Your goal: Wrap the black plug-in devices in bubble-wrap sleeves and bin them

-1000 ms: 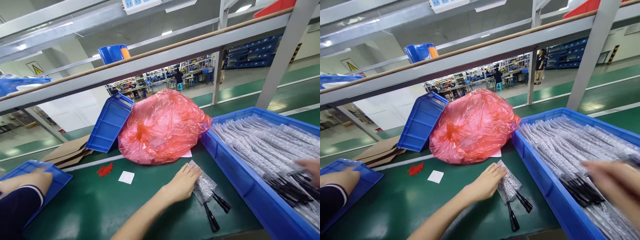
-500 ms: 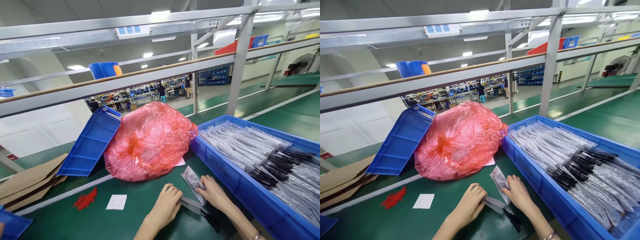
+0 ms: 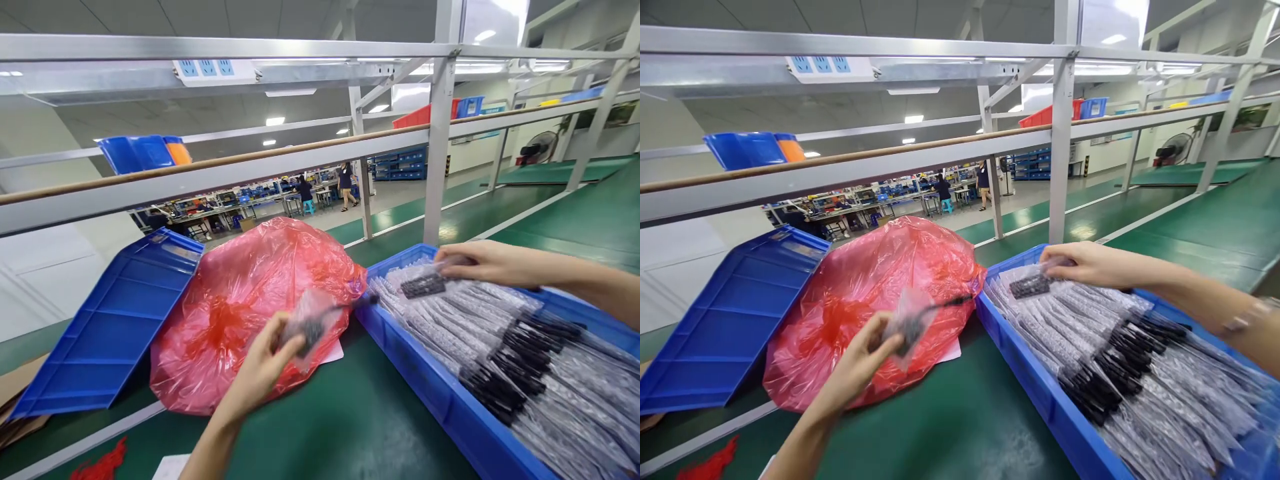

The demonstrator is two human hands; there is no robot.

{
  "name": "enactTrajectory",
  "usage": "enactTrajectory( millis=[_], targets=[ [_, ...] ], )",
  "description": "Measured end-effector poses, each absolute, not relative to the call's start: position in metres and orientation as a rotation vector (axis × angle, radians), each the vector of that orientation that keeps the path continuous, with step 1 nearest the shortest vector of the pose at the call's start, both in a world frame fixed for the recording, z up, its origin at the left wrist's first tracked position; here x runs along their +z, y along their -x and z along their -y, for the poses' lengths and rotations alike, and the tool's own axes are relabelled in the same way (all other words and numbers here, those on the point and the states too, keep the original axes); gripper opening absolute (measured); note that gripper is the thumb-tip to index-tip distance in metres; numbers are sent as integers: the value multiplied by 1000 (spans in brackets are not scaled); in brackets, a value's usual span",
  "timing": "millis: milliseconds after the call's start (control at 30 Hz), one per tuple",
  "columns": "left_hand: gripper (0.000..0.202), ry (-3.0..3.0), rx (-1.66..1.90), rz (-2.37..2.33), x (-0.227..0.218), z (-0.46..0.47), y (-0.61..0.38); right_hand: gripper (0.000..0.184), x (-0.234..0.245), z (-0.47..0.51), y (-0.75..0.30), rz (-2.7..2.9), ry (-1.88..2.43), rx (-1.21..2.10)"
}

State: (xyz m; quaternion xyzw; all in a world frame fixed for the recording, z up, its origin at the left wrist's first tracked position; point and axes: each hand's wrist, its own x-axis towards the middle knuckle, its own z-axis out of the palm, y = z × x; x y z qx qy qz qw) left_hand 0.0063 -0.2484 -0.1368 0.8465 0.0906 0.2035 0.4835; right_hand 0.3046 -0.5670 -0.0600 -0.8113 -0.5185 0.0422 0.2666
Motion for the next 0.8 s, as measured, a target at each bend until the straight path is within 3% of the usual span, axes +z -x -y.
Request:
enactTrajectory(
  millis=[100,300,500,667,800],
  targets=[
    [31,-1976,694,-130,-105,252,-93,43,-73,520,-356,1582,2116,382],
    [24,-2211,355,-184,-107,269,-256,43,-144,466,-399,1744,2046,660],
    [20,-2406,-97,-225,-150,275,-301,38,-175,478,-396,1554,2200,305],
    [22,-2567,-300,-134,-146,277,-301,42,-188,477,-386,1489,2190,188],
    [23,-2831,-256,-148,-137,288,-302,35,-197,476,-388,1503,2264,92]
  ],
)
